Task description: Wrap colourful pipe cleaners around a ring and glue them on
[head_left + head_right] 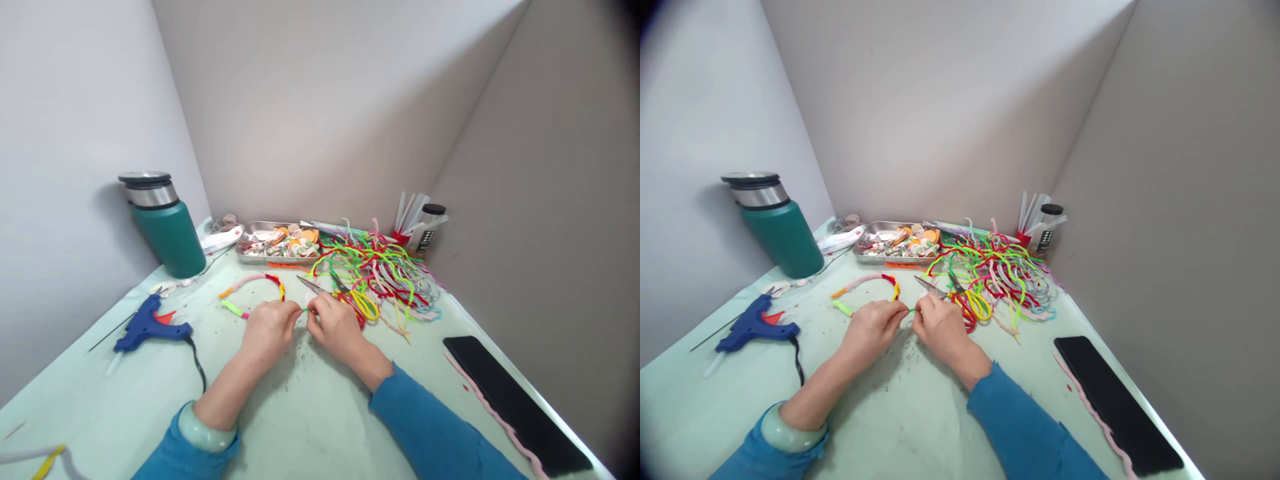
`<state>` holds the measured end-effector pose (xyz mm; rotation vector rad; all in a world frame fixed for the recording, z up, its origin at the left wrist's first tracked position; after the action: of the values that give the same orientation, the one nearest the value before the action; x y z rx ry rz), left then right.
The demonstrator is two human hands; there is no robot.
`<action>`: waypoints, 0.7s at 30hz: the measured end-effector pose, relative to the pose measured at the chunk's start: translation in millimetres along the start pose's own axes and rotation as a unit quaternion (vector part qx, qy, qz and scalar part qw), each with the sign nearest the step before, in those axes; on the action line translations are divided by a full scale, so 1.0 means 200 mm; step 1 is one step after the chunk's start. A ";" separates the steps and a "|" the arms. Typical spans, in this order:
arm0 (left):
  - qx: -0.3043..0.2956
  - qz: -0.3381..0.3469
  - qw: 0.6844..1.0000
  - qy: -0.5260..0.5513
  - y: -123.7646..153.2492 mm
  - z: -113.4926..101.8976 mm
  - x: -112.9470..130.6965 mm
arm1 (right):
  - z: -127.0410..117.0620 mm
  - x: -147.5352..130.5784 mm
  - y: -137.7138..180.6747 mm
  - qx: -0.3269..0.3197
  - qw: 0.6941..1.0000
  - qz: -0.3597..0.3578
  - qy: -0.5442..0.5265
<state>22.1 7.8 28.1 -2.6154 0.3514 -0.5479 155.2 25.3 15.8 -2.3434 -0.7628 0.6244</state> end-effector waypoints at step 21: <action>-0.021 -0.115 0.992 0.051 -0.01 -0.01 -0.04 | 0.01 0.07 0.00 0.024 0.976 0.136 -0.166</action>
<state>13.8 11.1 27.5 -2.6929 0.0918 -0.7599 164.4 34.5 11.7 -2.3469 -0.5593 1.1632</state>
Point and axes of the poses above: each hand's wrist, its own y-axis away from the middle knuckle, its own z-axis out of the palm, x = y × z, the point moved 4 cm from there along -y, towards the middle knuckle, and after that the axes turned 6 degrees about x, right-handed, at the moved point
